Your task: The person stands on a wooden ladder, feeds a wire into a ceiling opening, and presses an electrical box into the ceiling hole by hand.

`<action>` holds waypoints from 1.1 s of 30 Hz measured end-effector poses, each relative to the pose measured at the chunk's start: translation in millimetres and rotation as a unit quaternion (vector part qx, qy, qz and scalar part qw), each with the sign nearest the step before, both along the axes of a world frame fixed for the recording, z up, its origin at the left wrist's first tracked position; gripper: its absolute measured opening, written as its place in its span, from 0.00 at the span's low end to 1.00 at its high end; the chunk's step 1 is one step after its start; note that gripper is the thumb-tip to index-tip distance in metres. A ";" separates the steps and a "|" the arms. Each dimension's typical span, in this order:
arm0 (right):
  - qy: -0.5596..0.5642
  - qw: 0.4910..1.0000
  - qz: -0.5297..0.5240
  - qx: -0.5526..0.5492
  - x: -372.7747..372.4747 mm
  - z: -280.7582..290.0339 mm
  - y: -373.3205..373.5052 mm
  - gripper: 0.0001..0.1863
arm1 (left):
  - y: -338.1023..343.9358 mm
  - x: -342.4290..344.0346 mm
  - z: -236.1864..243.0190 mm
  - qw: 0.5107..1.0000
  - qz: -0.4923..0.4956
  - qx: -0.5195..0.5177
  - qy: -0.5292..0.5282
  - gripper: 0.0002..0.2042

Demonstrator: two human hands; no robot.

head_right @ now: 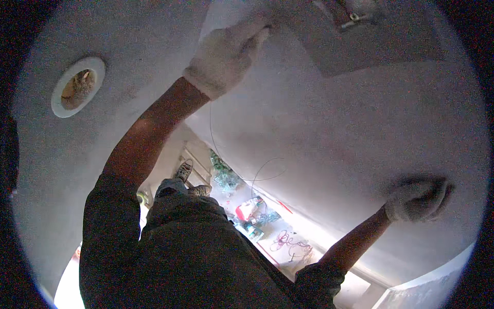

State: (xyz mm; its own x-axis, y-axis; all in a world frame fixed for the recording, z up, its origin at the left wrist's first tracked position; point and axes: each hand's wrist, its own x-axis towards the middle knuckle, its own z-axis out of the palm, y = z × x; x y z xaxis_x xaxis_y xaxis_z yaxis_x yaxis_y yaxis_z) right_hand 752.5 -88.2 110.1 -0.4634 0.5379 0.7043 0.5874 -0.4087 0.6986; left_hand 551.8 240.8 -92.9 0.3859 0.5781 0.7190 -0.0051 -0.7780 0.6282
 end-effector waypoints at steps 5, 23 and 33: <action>0.129 0.979 0.116 -0.110 -24.3 -58.1 23.9 0.20 | 0.1 -21.4 58.2 0.994 -0.110 0.002 0.000 0.07; 0.936 0.156 0.315 -0.014 -191.8 -230.6 140.9 0.23 | 30.6 38.0 157.9 0.804 -0.442 -0.336 0.213 0.06; 0.941 -0.027 0.336 0.024 -220.3 -199.3 162.8 0.22 | 70.9 41.7 154.4 0.815 -0.347 -0.399 0.238 0.06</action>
